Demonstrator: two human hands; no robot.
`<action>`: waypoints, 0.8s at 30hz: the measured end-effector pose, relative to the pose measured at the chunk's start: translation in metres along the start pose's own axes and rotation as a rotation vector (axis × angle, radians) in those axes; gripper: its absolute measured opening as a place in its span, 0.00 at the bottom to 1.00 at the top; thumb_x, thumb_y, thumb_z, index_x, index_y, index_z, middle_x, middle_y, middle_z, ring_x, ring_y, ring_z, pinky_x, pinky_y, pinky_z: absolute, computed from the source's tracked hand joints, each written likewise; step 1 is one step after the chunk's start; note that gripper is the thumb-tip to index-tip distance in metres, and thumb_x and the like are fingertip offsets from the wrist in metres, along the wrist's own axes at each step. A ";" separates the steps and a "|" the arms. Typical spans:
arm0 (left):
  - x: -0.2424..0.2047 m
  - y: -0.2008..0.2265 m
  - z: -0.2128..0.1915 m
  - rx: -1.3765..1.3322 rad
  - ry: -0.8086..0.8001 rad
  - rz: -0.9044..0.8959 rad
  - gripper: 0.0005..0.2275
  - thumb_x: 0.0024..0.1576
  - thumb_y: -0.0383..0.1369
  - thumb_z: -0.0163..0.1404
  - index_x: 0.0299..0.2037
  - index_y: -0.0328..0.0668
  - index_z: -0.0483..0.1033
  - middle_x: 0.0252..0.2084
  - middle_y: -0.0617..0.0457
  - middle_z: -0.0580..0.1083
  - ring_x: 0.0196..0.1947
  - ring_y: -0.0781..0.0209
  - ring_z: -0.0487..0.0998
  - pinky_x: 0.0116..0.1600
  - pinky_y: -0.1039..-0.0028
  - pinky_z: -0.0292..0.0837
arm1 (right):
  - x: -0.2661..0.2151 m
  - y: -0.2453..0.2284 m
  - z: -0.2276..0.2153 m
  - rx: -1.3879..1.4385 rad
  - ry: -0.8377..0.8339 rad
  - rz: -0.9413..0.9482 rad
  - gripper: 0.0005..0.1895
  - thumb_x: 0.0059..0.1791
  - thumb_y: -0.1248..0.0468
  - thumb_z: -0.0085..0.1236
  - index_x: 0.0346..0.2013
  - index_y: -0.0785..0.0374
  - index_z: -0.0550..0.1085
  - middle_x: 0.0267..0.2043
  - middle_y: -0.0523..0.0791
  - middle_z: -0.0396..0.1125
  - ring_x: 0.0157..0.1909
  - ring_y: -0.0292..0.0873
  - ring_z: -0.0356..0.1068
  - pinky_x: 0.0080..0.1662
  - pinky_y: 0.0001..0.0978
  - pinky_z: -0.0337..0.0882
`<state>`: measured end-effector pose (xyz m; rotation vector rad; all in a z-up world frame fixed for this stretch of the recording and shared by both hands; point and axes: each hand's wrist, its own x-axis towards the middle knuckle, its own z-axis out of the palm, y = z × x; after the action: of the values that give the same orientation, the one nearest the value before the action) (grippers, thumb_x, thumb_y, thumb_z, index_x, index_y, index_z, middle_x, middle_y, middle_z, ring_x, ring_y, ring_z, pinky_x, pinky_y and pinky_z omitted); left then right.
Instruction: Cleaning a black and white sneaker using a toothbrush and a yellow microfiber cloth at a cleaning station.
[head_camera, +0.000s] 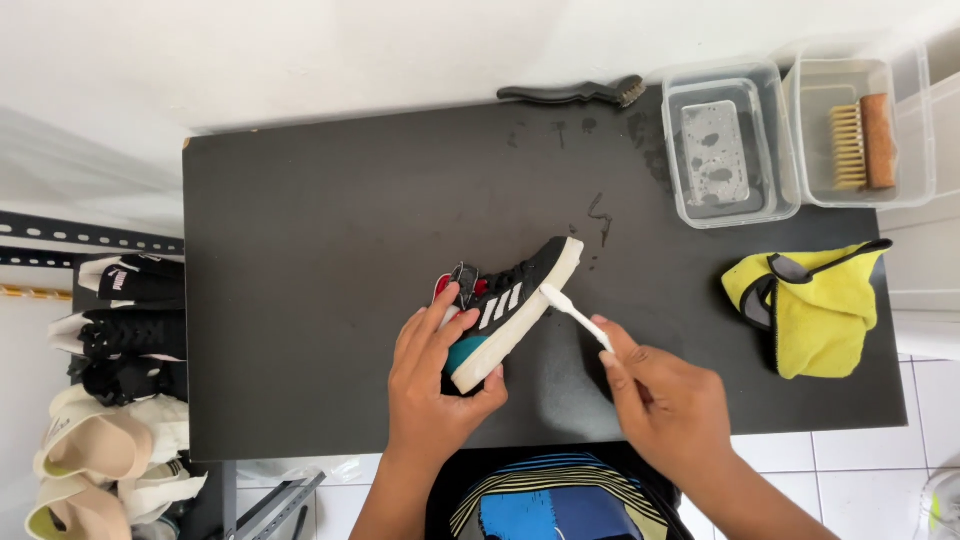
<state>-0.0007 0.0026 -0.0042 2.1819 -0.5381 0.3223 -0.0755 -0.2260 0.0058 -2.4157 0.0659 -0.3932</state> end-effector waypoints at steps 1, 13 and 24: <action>0.002 0.000 0.000 0.001 0.001 -0.001 0.25 0.47 0.30 0.60 0.58 0.42 0.72 0.68 0.44 0.69 0.60 0.50 0.78 0.71 0.49 0.67 | 0.004 0.004 0.001 0.001 -0.001 -0.002 0.13 0.54 0.64 0.53 0.51 0.59 0.80 0.20 0.32 0.62 0.20 0.32 0.47 0.23 0.25 0.51; 0.000 0.002 -0.003 -0.013 0.011 -0.018 0.25 0.47 0.29 0.61 0.57 0.41 0.73 0.68 0.44 0.69 0.59 0.49 0.78 0.71 0.51 0.67 | -0.012 0.001 0.015 -0.117 0.052 -0.042 0.17 0.56 0.60 0.52 0.59 0.58 0.78 0.19 0.38 0.56 0.20 0.37 0.49 0.24 0.31 0.56; -0.003 -0.003 -0.004 -0.025 0.009 0.000 0.25 0.49 0.30 0.62 0.59 0.42 0.72 0.69 0.44 0.67 0.58 0.51 0.79 0.71 0.50 0.67 | -0.018 -0.001 0.022 -0.125 0.037 -0.141 0.14 0.55 0.63 0.55 0.54 0.59 0.80 0.20 0.36 0.56 0.20 0.35 0.47 0.22 0.30 0.50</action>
<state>-0.0020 0.0079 -0.0051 2.1557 -0.5342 0.3232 -0.0861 -0.2089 -0.0139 -2.5448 -0.0658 -0.5119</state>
